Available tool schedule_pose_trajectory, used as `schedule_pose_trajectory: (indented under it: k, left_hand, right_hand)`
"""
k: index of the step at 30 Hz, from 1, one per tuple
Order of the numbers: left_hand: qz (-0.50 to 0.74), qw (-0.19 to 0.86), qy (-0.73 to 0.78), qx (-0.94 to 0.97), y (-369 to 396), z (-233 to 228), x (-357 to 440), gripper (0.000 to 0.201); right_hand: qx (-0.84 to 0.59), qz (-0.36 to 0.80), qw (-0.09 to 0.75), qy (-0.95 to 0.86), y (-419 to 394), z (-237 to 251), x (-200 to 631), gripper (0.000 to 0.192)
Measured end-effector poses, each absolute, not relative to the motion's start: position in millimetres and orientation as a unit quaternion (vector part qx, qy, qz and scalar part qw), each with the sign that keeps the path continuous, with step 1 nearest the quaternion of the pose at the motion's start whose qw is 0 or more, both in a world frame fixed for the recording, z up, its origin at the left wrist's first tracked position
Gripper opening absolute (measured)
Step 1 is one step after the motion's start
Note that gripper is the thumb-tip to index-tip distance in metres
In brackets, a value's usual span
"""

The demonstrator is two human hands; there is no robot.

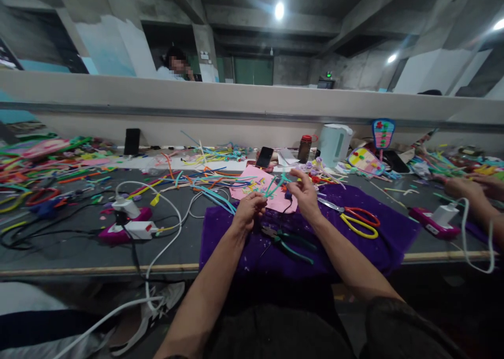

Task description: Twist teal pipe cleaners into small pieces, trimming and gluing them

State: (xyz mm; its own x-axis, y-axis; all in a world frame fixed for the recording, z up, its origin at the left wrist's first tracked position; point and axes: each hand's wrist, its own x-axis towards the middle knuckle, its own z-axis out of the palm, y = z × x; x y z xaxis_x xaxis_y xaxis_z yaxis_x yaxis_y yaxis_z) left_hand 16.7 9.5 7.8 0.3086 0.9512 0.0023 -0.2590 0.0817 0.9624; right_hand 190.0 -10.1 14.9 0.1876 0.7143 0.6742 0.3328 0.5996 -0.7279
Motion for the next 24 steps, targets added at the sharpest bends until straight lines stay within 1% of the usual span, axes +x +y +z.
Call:
schedule_pose_trajectory:
  k: [2,3,5,8,11,14,20,24]
  left_hand:
    - [0.460,0.689,0.327,0.455,10.4,10.0,13.8,0.020]
    - [0.449,0.710,0.310,0.445,10.3,10.7,12.7,0.020]
    - [0.421,0.748,0.277,0.432,9.2,11.0,11.4,0.019]
    - [0.381,0.782,0.253,0.423,6.7,9.8,11.4,0.017]
    - [0.352,0.795,0.255,0.424,5.7,7.6,12.4,0.014]
    - [0.341,0.799,0.253,0.427,6.3,5.8,13.0,0.014]
    - [0.340,0.789,0.248,0.447,5.7,6.5,13.2,0.013]
    - [0.349,0.770,0.260,0.467,5.9,6.7,13.7,0.014]
  right_hand:
    - [-0.424,0.201,0.691,-0.550,-8.1,14.8,192.4,0.030]
    - [-0.423,0.231,0.691,-0.538,-7.5,14.3,192.8,0.027]
    - [-0.412,0.278,0.646,-0.579,-8.2,12.8,191.3,0.022]
    - [-0.370,0.306,0.572,-0.664,-13.2,11.5,185.0,0.018]
    - [-0.348,0.301,0.550,-0.697,-17.8,11.2,179.9,0.017]
    - [-0.354,0.252,0.539,-0.721,-18.4,10.4,179.0,0.014]
    - [-0.366,0.050,0.506,-0.780,-18.1,8.6,180.5,0.022]
    - [-0.394,-0.014,0.492,-0.776,-21.4,9.9,180.7,0.020]
